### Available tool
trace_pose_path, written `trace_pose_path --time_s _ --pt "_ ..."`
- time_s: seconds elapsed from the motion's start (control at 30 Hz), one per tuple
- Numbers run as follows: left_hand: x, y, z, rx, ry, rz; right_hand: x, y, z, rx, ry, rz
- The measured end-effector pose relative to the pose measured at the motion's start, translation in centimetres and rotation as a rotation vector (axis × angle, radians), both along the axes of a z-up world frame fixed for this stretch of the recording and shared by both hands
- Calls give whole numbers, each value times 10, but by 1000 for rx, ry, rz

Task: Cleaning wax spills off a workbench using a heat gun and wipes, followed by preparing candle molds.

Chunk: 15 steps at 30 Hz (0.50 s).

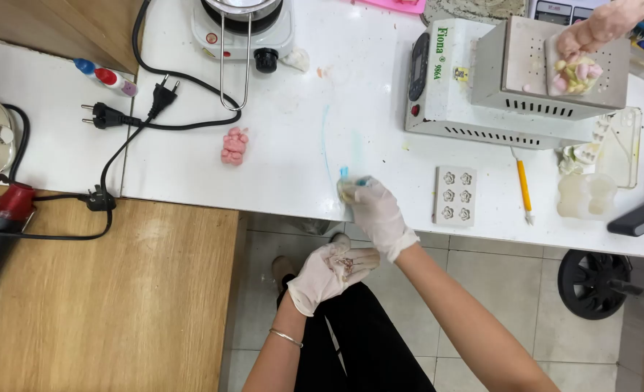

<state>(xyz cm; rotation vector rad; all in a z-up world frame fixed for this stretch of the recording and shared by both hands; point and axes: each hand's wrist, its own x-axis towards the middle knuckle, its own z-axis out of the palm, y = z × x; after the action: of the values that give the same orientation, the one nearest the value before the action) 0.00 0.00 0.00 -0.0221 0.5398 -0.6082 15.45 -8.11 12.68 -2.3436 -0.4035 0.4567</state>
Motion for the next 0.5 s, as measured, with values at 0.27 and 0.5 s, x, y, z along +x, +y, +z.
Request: trace_pose_path --time_s 0.27,0.5 --pt "-1 10 6 56 -31 -6 117 56 -27 107 -318 -40" --pt "-5 3 2 3 61 11 68 21 -45 60 -369 310"
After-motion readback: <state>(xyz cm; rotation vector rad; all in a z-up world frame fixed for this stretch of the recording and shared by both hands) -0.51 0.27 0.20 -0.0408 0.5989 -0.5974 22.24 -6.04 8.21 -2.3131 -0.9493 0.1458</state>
